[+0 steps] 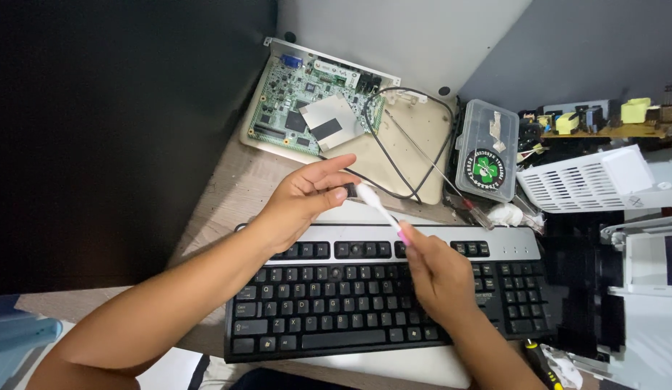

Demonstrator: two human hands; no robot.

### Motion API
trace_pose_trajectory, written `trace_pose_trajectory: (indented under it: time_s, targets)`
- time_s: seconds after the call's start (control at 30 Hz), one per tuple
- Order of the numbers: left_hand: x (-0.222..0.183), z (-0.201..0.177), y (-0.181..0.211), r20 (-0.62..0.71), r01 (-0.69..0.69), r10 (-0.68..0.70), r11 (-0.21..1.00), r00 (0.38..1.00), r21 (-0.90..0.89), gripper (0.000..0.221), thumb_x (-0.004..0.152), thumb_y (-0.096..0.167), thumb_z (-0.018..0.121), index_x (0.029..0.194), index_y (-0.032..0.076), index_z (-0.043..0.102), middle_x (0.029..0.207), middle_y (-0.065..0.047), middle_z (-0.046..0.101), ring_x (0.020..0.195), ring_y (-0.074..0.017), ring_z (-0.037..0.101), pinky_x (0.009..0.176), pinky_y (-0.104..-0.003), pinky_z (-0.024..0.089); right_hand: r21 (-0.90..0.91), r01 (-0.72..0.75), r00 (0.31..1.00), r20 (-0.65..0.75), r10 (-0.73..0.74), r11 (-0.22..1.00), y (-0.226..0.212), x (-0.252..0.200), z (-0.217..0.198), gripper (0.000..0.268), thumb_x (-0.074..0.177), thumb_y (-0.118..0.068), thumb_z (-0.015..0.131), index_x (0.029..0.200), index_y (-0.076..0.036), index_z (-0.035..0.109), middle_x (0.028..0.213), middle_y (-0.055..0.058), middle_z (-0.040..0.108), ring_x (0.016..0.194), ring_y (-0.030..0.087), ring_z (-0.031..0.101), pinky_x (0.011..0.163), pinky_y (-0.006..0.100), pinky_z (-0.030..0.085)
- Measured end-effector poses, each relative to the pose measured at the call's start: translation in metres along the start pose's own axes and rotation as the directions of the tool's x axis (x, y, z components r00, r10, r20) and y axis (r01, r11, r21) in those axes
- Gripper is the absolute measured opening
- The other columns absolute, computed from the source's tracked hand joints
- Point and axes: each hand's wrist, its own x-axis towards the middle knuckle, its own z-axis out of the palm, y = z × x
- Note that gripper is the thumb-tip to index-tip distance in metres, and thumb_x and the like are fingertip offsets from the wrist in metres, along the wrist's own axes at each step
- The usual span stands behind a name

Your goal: Cleaning a computer keyboard with a toothbrush and using a screwdriver to adjust components

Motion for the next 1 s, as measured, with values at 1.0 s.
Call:
trace_pose_trajectory:
  time_s: [1.0]
  targets:
    - [0.003, 0.001, -0.002, -0.092, -0.11, 0.13, 0.974, 0.987, 0.197, 0.057, 0.087, 0.003, 0.08, 0.141, 0.007, 0.061, 0.124, -0.013, 0.072, 0.105, -0.0107, 0.071, 0.095, -0.028, 0.061, 0.089, -0.15, 0.988, -0.016, 0.152, 0.985, -0.01, 0.014, -0.016, 0.034, 0.1, -0.01, 0.063, 0.133, -0.009, 0.071, 0.116, 0.021, 0.075, 0.108, 0.043, 0.069, 0.088, 0.051, 0.055]
